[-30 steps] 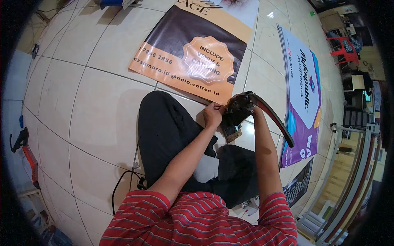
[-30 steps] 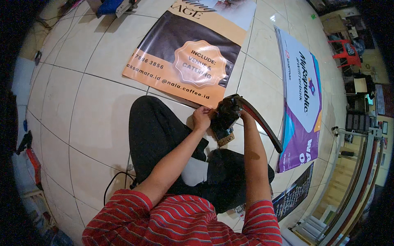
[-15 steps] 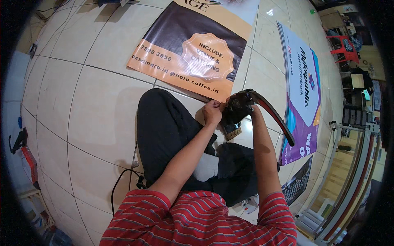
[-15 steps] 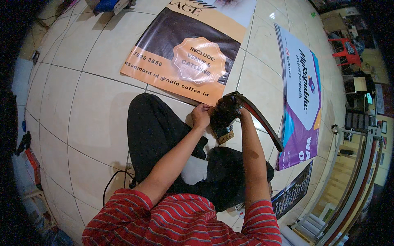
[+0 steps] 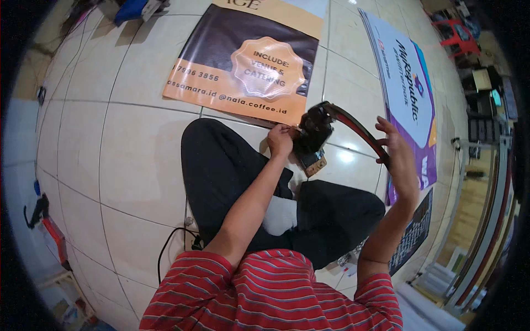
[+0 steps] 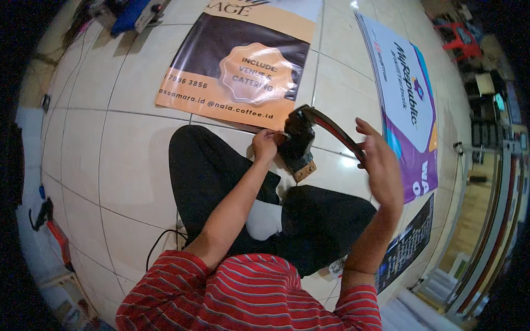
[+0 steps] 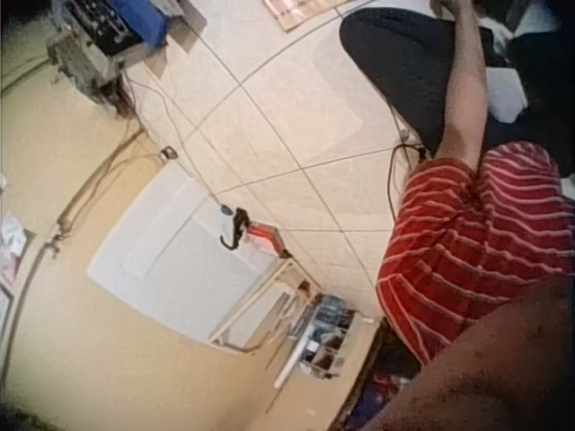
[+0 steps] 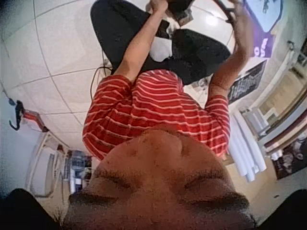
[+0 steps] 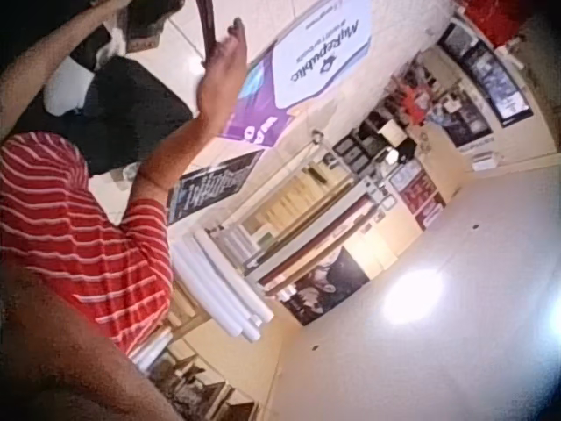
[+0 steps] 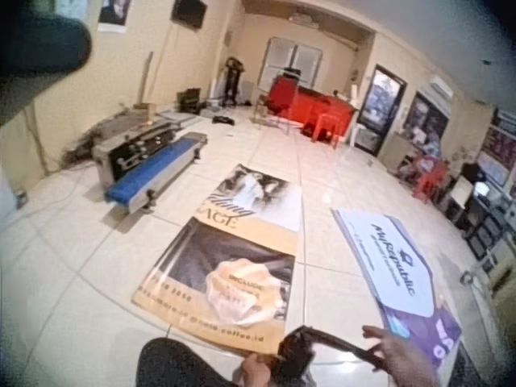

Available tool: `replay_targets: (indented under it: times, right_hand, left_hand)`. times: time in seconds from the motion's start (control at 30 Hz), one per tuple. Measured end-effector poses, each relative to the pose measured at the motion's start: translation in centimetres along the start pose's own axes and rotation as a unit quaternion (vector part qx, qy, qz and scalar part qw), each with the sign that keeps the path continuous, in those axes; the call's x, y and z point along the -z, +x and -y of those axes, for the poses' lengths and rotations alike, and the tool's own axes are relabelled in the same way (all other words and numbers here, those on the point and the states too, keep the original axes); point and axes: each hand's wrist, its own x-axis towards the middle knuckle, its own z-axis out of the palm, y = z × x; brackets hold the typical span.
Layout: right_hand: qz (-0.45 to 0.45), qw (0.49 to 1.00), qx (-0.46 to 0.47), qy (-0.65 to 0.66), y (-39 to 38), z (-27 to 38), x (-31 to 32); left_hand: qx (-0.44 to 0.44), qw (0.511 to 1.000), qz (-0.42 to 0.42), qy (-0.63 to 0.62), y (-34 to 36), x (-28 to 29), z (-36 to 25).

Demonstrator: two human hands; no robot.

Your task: Installing metal eyelets/grommets into the corners of printed posters using a manual press tool, then folding the finished posters.

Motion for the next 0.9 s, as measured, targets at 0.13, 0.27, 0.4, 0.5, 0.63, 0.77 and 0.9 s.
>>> replay_targets:
  times: [0.13, 0.27, 0.4, 0.5, 0.63, 0.77, 0.9]
  right_hand:
    - [-0.129, 0.98, 0.068, -0.134, -1.2, -3.7, -4.3]
    - [-0.171, 0.985, -0.012, -0.037, -2.8, -9.2, -6.3]
    - [-0.211, 0.977, -0.011, -0.022, -3.0, -9.9, -7.4]
    - [-0.243, 0.969, 0.031, -0.033, -3.1, -10.5, -8.0]
    - [-0.247, 0.967, 0.047, -0.045, -3.0, -12.4, -9.2]
    - [-0.258, 0.963, 0.059, -0.045, -3.0, -12.6, -9.4]
    - [-0.27, 0.961, 0.053, -0.036, -2.9, -12.4, -9.5]
  left_hand:
    - [-0.016, 0.996, -0.023, -0.087, 2.7, 1.6, 4.1]
    - [0.033, 0.999, 0.02, -0.013, -0.4, 0.0, -1.4]
    - [0.076, 0.994, 0.038, -0.071, -1.7, 0.3, -3.8]
    - [0.064, 0.996, 0.028, -0.063, -1.9, 0.3, -4.1]
    - [0.088, 0.995, 0.026, -0.049, -2.1, 0.2, -4.5]
    - [0.092, 0.992, 0.036, -0.083, -1.9, 0.2, -4.4]
    - [0.084, 0.993, 0.03, -0.073, -2.7, 0.4, -4.6]
